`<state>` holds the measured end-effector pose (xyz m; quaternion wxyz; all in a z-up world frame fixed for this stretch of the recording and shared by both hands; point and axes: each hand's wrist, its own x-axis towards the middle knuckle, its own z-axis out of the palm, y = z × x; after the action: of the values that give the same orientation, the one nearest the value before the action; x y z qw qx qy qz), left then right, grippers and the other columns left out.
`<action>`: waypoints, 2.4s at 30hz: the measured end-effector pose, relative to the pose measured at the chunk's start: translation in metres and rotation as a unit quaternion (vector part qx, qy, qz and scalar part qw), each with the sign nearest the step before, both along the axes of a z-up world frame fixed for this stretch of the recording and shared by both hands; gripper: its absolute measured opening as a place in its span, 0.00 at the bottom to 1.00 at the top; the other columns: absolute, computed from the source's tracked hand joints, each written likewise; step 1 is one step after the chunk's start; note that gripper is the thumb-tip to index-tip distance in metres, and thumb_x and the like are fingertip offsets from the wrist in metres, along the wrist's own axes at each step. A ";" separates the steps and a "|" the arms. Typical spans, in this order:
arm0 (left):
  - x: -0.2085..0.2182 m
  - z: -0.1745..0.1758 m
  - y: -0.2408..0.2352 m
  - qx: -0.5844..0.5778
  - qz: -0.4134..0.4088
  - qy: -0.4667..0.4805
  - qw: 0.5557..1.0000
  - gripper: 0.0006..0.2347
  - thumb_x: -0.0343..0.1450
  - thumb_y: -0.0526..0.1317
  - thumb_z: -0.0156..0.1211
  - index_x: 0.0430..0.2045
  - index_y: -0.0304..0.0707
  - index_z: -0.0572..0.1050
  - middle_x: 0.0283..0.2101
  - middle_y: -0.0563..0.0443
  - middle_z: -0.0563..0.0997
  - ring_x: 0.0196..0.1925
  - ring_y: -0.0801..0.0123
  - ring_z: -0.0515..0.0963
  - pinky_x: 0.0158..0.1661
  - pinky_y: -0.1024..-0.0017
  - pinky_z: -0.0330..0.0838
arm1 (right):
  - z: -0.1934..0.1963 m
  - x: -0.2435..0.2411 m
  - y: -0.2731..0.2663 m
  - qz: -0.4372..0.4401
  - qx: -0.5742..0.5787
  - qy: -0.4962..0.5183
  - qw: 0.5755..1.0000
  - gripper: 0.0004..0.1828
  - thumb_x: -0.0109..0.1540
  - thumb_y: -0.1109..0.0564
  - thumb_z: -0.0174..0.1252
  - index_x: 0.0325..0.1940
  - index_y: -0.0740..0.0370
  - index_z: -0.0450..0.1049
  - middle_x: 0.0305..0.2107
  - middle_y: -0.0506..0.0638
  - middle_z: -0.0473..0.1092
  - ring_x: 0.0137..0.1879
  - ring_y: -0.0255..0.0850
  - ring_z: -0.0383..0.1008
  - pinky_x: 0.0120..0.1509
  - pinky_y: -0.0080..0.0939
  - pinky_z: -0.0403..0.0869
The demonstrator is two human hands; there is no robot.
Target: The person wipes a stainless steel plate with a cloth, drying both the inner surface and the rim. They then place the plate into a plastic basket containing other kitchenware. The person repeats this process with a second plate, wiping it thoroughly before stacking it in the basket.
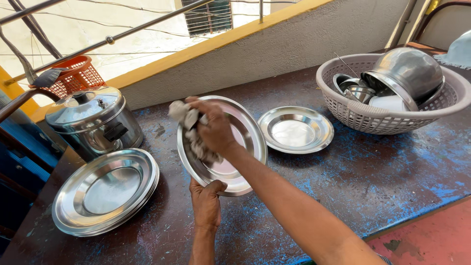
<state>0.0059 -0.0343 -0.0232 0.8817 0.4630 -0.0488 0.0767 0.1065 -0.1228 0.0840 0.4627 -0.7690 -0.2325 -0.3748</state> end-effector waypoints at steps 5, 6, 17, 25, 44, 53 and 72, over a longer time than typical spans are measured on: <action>-0.013 0.012 0.004 -0.010 0.005 0.004 1.000 0.25 0.56 0.21 0.56 0.48 0.37 0.71 0.41 0.51 0.80 0.41 0.68 0.80 0.46 0.66 0.75 | 0.017 -0.025 0.013 0.137 -0.113 0.054 0.983 0.20 0.58 0.66 0.55 0.52 0.50 0.77 0.62 0.44 0.72 0.67 0.45 0.72 0.76 0.49 0.70; -0.013 0.012 0.006 -0.005 0.009 -0.001 1.000 0.23 0.57 0.21 0.57 0.47 0.36 0.71 0.41 0.50 0.80 0.41 0.67 0.80 0.46 0.65 0.75 | 0.020 -0.030 0.016 0.126 -0.128 0.026 0.983 0.21 0.56 0.66 0.56 0.51 0.51 0.77 0.66 0.47 0.67 0.70 0.47 0.67 0.75 0.51 0.67; -0.016 0.018 0.005 -0.041 0.000 -0.055 0.998 0.24 0.58 0.20 0.59 0.49 0.34 0.71 0.44 0.48 0.80 0.45 0.65 0.80 0.50 0.62 0.75 | 0.017 0.027 -0.036 -0.157 0.157 0.153 0.963 0.35 0.55 0.60 0.56 0.68 0.56 0.64 0.63 0.59 0.64 0.64 0.52 0.68 0.68 0.47 0.66; -0.017 0.042 0.028 0.048 -0.027 0.007 0.998 0.29 0.60 0.30 0.61 0.57 0.48 0.66 0.46 0.50 0.80 0.47 0.70 0.80 0.52 0.69 0.71 | 0.006 0.011 -0.055 -0.101 0.063 0.127 0.985 0.19 0.59 0.57 0.58 0.55 0.47 0.80 0.53 0.54 0.73 0.59 0.45 0.76 0.63 0.42 0.73; 0.001 0.025 0.053 -0.047 -0.026 -0.026 0.998 0.32 0.57 0.18 0.51 0.60 0.36 0.67 0.48 0.49 0.80 0.45 0.65 0.82 0.45 0.69 0.79 | -0.023 -0.021 0.036 0.045 -0.126 -0.126 0.983 0.23 0.56 0.65 0.62 0.46 0.36 0.84 0.54 0.44 0.70 0.62 0.43 0.67 0.70 0.47 0.66; 0.006 0.024 0.043 -0.060 -0.025 -0.025 0.998 0.31 0.57 0.18 0.49 0.58 0.36 0.69 0.51 0.50 0.80 0.48 0.66 0.81 0.44 0.71 0.78 | -0.038 -0.032 0.039 0.094 -0.081 -0.073 0.990 0.23 0.56 0.66 0.63 0.48 0.39 0.83 0.52 0.44 0.76 0.61 0.42 0.73 0.69 0.42 0.71; -0.002 0.019 0.036 0.015 -0.008 -0.072 0.997 0.32 0.56 0.18 0.51 0.58 0.32 0.71 0.47 0.46 0.80 0.42 0.65 0.80 0.40 0.72 0.77 | 0.007 0.038 -0.015 -0.202 0.105 -0.017 0.974 0.14 0.60 0.61 0.65 0.44 0.40 0.83 0.47 0.45 0.74 0.56 0.45 0.69 0.62 0.44 0.73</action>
<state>0.0040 0.0012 -0.0045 0.8693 0.4693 -0.1169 0.1019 0.1443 -0.1374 0.0908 0.4520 -0.7405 -0.0393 -0.4958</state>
